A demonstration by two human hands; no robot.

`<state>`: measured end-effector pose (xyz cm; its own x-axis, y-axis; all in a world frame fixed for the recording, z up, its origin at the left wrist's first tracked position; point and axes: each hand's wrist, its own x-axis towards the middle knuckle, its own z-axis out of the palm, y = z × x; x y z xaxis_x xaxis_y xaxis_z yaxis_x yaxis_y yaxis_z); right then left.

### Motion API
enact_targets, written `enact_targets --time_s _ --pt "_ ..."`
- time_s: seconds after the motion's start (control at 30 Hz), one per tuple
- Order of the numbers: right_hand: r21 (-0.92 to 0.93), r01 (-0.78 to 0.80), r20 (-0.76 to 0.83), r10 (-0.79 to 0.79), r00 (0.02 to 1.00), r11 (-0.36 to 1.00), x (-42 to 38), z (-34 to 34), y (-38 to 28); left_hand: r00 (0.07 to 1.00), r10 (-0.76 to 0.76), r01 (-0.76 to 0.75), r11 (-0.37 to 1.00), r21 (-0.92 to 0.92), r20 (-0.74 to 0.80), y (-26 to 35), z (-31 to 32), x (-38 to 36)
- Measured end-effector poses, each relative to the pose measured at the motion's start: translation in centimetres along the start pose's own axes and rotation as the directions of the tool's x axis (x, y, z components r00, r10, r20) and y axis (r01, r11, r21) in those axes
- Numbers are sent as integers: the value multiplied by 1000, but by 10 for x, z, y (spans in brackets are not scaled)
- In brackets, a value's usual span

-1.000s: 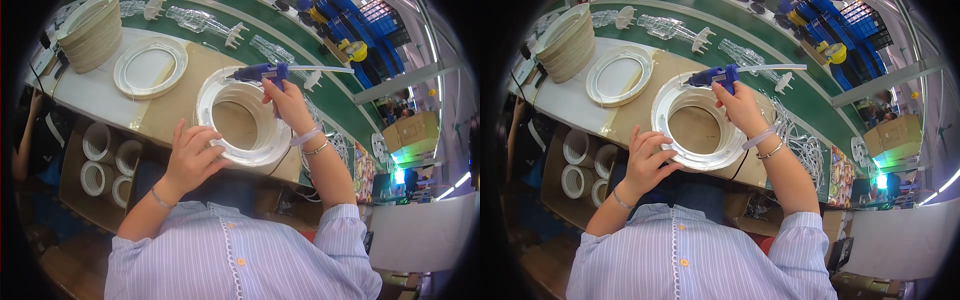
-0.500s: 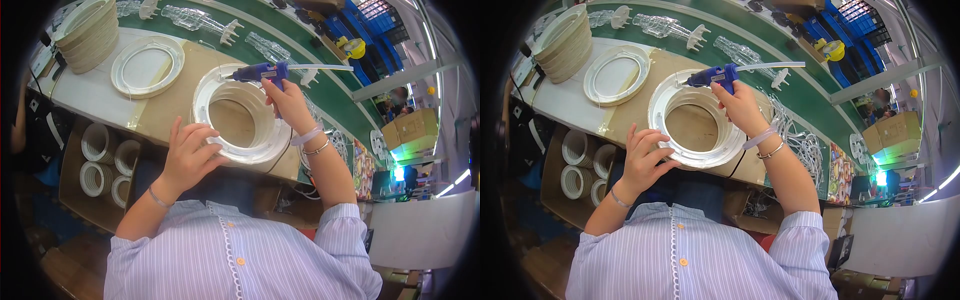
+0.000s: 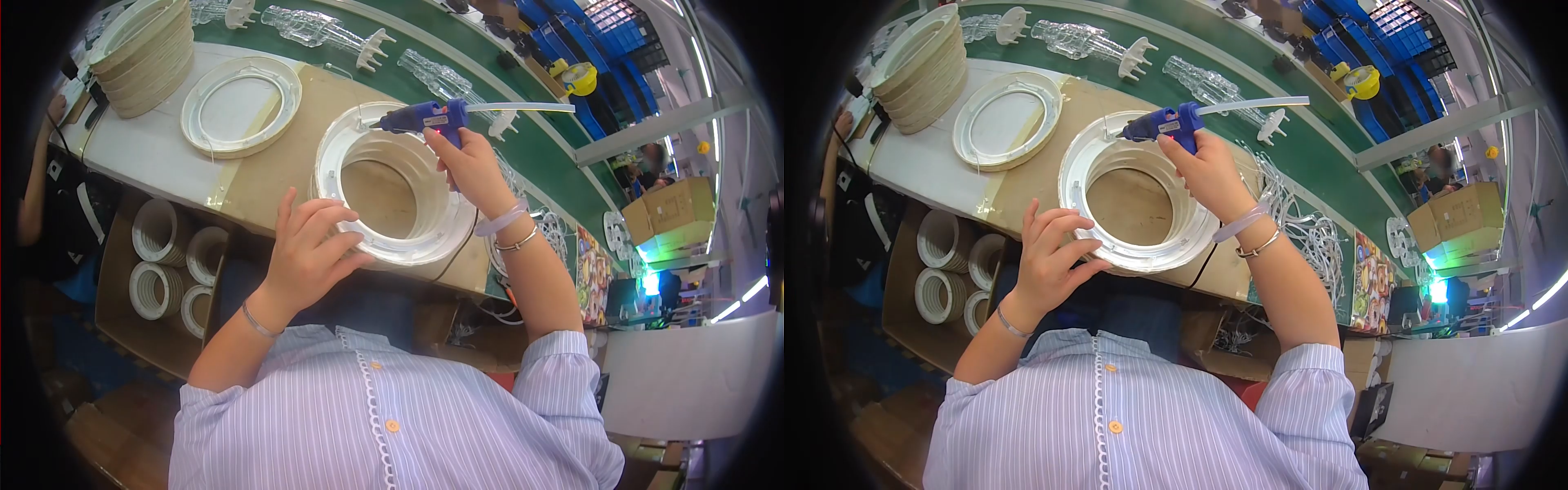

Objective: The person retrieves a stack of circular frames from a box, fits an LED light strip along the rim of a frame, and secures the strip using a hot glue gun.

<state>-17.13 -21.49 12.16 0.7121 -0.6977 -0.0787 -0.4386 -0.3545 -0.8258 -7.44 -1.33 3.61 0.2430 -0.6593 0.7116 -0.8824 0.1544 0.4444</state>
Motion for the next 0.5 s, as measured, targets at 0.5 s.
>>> enact_targets --time_s 0.5 --pt "168 -11 223 -27 974 986 -37 6 -3 994 87 -71 970 233 -60 3 -1 -6"
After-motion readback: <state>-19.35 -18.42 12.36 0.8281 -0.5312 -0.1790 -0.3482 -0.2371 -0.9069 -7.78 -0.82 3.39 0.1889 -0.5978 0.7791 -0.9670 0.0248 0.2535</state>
